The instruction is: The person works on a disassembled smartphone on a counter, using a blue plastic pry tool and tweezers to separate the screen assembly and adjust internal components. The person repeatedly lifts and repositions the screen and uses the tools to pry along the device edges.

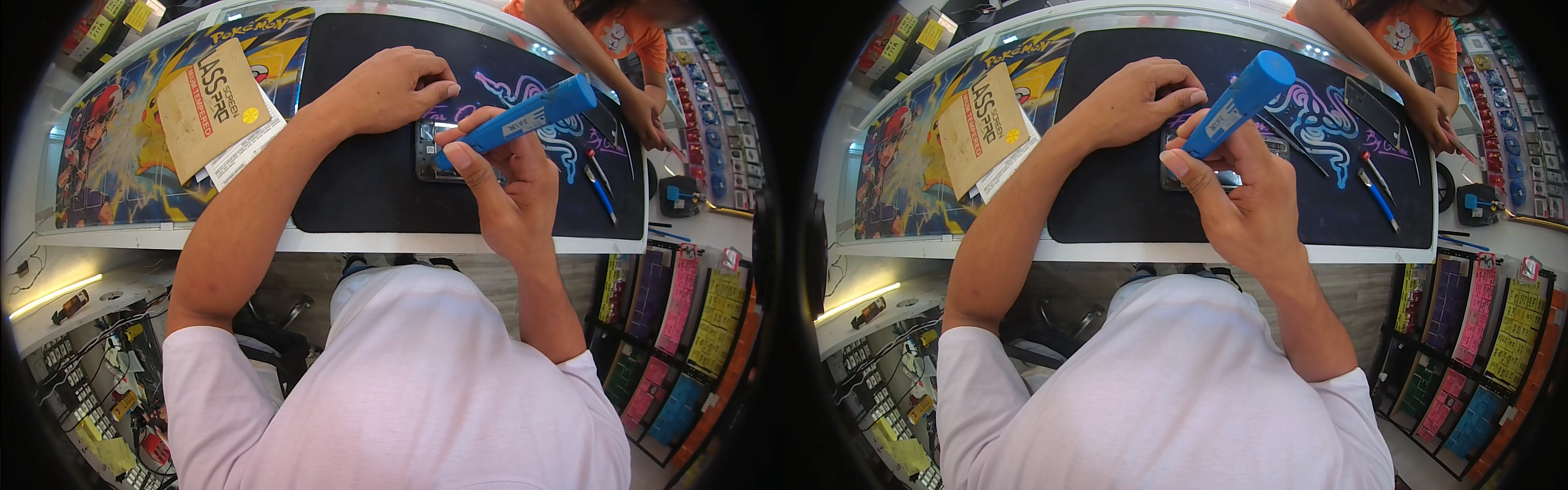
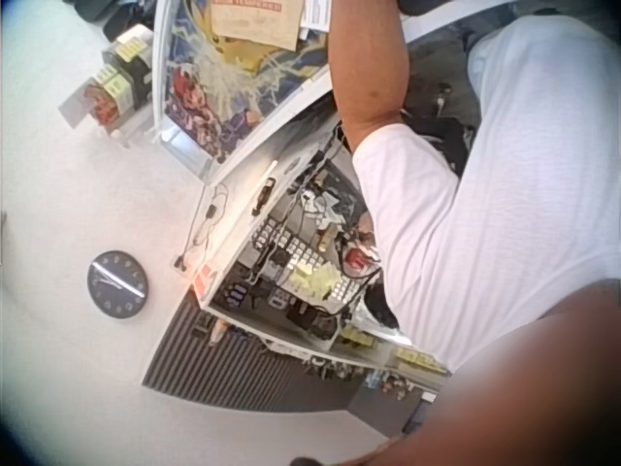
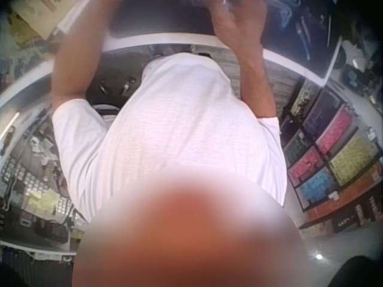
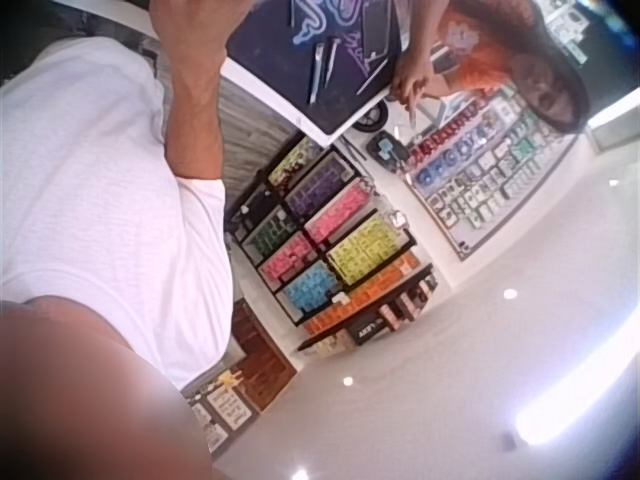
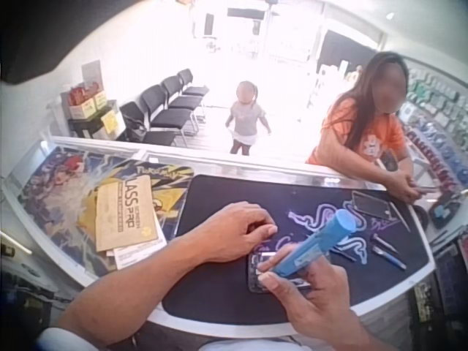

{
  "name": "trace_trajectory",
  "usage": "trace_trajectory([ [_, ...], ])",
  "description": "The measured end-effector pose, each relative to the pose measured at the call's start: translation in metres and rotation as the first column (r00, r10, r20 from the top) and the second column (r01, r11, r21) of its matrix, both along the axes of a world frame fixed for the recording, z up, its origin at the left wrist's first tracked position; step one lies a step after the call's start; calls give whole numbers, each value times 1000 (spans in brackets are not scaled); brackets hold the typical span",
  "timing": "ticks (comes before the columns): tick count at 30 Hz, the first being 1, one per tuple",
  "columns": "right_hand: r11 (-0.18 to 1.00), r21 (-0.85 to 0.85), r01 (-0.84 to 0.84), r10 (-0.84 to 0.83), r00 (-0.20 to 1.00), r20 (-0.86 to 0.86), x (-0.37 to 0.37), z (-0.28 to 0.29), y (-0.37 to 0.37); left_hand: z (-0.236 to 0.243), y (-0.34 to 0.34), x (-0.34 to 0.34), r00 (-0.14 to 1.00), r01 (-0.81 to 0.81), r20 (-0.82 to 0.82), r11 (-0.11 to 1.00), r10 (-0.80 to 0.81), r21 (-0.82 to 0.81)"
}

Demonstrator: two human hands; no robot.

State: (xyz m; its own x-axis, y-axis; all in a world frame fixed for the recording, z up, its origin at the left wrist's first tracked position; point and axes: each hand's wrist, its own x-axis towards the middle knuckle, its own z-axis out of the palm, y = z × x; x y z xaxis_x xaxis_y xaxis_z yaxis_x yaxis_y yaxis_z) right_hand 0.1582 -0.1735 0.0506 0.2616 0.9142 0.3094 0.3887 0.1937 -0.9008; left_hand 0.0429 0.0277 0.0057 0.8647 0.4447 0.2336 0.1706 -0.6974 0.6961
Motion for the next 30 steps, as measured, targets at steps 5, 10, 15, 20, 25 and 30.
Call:
trace_trajectory([
  [5, 1000, -5, 3, -3, 1000, 12, 0, 1, 0, -2, 1, 1, 1000, 2, 4, 1000, -2, 1],
  [10, 1000, 2, 0, 0, 1000, 18, 0, 0, 0, -3, 1, 1, 1000, 2, 16, 1000, -2, -3],
  [15, 1000, -5, 2, -2, 1000, 26, -1, 1, 0, -3, 1, 2, 1000, -4, 9, 1000, 4, -4],
  [20, 1000, -2, 6, -6, 1000, 26, -1, 0, 1, -2, 0, 1, 1000, 0, 12, 1000, 0, 14],
  [25, 1000, -4, 4, -4, 999, 35, -1, 0, 1, -2, 0, 1, 1000, -3, -1, 1000, 3, 5],
  [30, 1000, 2, 3, -3, 1000, 26, -1, 0, 1, -3, 1, 1, 1000, -3, 1, 1000, 3, 15],
])
